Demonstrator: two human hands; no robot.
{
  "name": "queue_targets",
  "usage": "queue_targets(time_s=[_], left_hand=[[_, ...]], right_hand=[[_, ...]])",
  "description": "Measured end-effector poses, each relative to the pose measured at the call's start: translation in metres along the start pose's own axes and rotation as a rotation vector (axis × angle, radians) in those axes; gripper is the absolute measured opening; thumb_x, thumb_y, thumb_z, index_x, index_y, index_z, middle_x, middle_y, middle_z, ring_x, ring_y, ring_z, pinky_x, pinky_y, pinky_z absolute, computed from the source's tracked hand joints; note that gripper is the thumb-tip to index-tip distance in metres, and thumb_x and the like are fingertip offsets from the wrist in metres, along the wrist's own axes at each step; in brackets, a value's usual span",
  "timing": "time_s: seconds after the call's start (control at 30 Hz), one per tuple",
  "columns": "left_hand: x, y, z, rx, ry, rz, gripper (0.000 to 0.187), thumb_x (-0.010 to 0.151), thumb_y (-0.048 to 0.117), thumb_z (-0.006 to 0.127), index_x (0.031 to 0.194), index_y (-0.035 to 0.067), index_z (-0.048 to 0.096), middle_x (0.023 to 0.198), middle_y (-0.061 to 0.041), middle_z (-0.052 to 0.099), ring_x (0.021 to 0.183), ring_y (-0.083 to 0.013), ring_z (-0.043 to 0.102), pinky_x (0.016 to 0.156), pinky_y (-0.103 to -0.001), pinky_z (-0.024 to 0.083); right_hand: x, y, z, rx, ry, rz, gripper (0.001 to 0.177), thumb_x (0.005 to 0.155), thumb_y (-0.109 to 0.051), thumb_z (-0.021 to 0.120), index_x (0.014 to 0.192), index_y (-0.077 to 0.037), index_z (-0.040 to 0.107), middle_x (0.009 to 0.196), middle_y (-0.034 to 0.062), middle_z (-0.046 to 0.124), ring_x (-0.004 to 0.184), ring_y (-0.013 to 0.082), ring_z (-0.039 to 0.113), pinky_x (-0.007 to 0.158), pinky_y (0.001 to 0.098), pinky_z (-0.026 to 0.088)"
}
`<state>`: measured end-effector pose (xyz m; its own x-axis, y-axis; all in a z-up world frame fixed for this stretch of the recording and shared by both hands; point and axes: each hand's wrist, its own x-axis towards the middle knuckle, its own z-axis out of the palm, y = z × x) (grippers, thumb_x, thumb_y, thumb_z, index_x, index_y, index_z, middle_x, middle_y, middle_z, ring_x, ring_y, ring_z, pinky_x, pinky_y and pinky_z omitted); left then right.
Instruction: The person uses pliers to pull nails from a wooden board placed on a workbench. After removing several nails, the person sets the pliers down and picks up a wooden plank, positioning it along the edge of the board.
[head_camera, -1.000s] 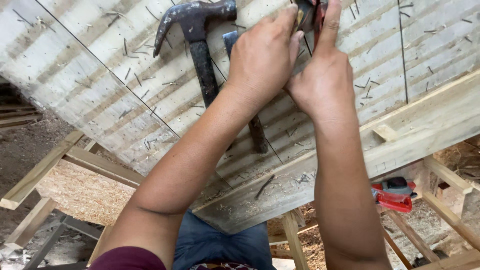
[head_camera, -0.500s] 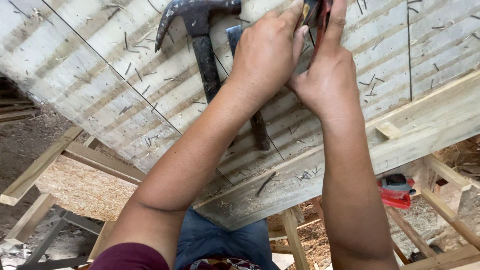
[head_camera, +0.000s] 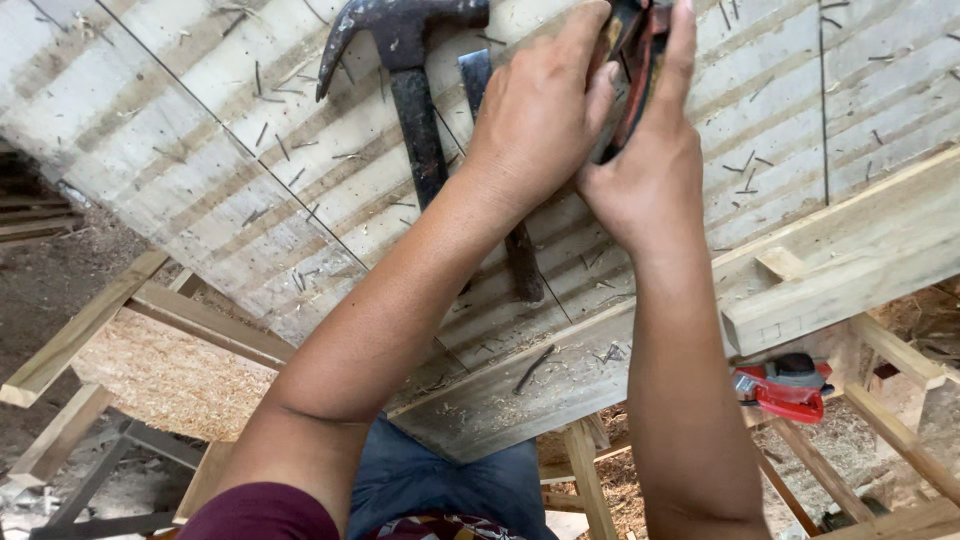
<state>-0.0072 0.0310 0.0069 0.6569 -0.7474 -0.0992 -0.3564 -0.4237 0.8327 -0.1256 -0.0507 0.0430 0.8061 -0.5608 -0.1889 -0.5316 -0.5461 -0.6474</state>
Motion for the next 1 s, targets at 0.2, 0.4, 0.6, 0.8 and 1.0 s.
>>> queue_targets(time_s=[0.2,0.4,0.6,0.8,1.0], left_hand=[[-0.010,-0.002,-0.005,-0.028,0.022,0.069,0.044,0.098,0.021,0.069,0.137,0.007,0.053,0.109,-0.022,0.072,0.099,-0.0423,0.070,0.088,-0.052,0.056],[-0.011,-0.007,-0.019,-0.045,-0.050,0.020,0.039,0.099,0.022,0.070,0.135,0.009,0.061,0.107,-0.018,0.075,0.100,-0.0402,0.072,0.089,-0.050,0.058],[-0.002,0.004,-0.029,0.031,-0.056,0.073,0.026,0.098,0.020,0.068,0.120,0.006,0.066,0.103,-0.018,0.074,0.094,-0.0411,0.072,0.083,-0.051,0.058],[0.005,0.021,-0.035,0.285,-0.058,0.089,0.017,0.088,0.021,0.072,0.093,0.004,0.069,0.086,-0.020,0.071,0.075,-0.0416,0.071,0.068,-0.052,0.057],[0.002,0.031,-0.036,0.364,0.002,0.117,0.016,0.088,0.020,0.071,0.095,0.006,0.069,0.085,-0.018,0.071,0.074,-0.0396,0.071,0.064,-0.050,0.057]], right_hand=[[-0.024,-0.010,0.012,0.220,0.091,0.093,0.111,0.093,-0.018,0.088,0.159,-0.012,-0.001,0.154,0.0240,0.048,0.131,0.0328,0.063,0.106,0.0388,0.057],[-0.032,0.007,0.025,0.525,0.040,0.145,0.086,0.099,-0.011,0.084,0.158,-0.006,0.022,0.125,0.0115,0.050,0.106,0.0167,0.053,0.092,0.0286,0.051],[-0.029,0.002,0.024,1.268,0.030,0.401,0.032,0.108,-0.017,0.059,0.132,-0.004,0.044,0.108,0.0068,0.061,0.093,0.0146,0.064,0.080,0.0288,0.055],[-0.024,0.005,0.032,1.649,0.042,0.466,0.026,0.109,-0.023,0.050,0.127,-0.006,0.052,0.110,0.0101,0.068,0.094,0.0214,0.070,0.079,0.0357,0.059],[-0.026,0.013,0.056,1.891,0.104,0.474,0.037,0.111,-0.026,0.050,0.133,0.001,0.061,0.108,0.0114,0.070,0.094,0.0204,0.069,0.088,0.0336,0.057]])
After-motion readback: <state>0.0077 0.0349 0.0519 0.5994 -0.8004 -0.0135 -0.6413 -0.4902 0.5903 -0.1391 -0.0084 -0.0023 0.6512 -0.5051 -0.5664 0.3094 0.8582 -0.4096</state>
